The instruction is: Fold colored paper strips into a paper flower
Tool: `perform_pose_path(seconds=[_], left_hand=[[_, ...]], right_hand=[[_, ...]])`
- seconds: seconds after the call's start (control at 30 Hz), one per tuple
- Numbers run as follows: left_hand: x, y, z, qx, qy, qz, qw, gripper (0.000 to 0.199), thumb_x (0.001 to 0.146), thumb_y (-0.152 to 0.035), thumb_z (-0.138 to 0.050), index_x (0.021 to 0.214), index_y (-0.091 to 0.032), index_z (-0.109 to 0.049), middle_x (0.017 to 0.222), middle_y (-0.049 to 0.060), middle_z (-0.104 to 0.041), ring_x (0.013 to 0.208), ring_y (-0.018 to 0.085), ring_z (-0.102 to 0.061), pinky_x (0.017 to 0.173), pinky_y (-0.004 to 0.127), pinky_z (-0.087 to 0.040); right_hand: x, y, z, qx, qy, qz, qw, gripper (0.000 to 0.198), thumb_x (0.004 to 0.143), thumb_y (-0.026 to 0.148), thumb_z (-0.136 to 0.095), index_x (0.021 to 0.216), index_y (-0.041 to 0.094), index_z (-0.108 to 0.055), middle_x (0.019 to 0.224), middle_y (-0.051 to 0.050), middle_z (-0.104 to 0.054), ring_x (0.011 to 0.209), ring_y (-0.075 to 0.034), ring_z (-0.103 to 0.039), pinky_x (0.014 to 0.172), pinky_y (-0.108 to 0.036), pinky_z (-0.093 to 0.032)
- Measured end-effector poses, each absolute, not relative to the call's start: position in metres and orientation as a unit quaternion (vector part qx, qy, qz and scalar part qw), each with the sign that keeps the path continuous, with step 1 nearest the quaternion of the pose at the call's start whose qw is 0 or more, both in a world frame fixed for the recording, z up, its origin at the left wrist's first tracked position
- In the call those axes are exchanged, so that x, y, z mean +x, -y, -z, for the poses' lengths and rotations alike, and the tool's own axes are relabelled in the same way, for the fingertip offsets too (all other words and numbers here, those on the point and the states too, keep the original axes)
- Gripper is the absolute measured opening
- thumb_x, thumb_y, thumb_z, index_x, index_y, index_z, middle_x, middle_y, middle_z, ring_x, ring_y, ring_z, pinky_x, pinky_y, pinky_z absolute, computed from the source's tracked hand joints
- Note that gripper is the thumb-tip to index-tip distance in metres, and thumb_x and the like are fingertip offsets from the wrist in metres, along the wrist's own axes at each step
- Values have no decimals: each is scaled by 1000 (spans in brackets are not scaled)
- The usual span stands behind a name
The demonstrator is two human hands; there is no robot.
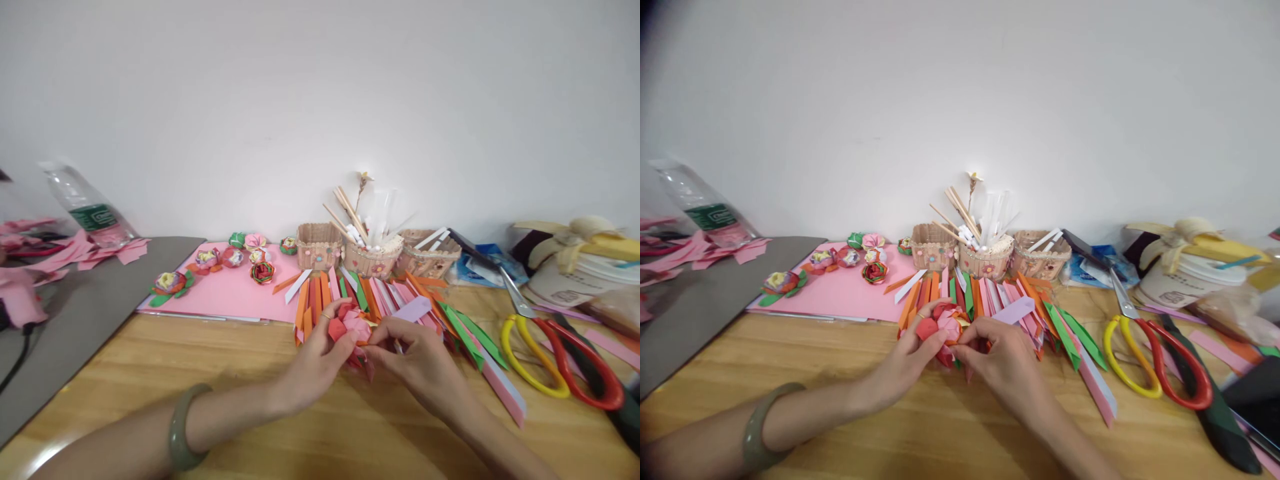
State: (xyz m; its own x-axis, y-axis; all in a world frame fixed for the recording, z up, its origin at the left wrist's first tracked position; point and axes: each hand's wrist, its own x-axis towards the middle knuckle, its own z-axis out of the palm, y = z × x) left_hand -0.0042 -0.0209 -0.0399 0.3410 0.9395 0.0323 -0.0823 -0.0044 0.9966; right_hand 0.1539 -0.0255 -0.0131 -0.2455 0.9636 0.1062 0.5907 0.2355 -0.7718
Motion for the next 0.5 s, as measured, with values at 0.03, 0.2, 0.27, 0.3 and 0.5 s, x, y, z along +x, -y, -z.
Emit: perform_pose_path(seconds=[0.03, 0.2, 0.27, 0.3, 0.5], left_hand=[[-4, 21, 41, 563, -379, -436, 591, 44, 83, -34, -47, 124, -21, -36, 118, 6, -53, 108, 19, -48, 96, 33, -36], [-3, 20, 40, 542, -380, -460, 592, 43, 82, -34, -49, 122, -21, -38, 120, 6, -51, 112, 19, -47, 97, 30, -36], [-3, 20, 40, 525, -381, -461, 606, 44, 81, -35, -50, 122, -22, -38, 120, 6, -51, 111, 19, -48, 94, 30, -39], [-2, 20, 40, 513, -382, -458, 617, 46, 81, -37, -50, 123, -23, -37, 120, 6, -51, 109, 20, -49, 90, 30, -43], [0, 19, 42, 449, -392, -448, 667, 55, 77, -44, -52, 124, -23, -35, 112, 9, -54, 82, 18, -60, 59, 27, -52]], right_hand=[[154, 25, 13, -534, 724, -310, 307, 19, 75, 25, -58, 57, 18, -60, 54, 0, -64, 52, -13, -53, 52, -23, -37], [153, 24, 13, -518, 722, -316, 332, 23, 77, 31, -56, 57, 19, -60, 54, -2, -63, 53, -14, -54, 52, -25, -38], [153, 23, 11, -515, 722, -319, 334, 24, 77, 31, -55, 57, 19, -60, 53, -2, -62, 52, -15, -53, 51, -25, -38], [153, 23, 10, -513, 722, -319, 336, 24, 77, 30, -55, 57, 19, -60, 53, -2, -62, 52, -15, -53, 51, -25, -39], [153, 25, 11, -504, 740, -266, 357, 20, 78, 28, -54, 66, 18, -65, 56, -2, -63, 52, -15, -55, 50, -24, -40]])
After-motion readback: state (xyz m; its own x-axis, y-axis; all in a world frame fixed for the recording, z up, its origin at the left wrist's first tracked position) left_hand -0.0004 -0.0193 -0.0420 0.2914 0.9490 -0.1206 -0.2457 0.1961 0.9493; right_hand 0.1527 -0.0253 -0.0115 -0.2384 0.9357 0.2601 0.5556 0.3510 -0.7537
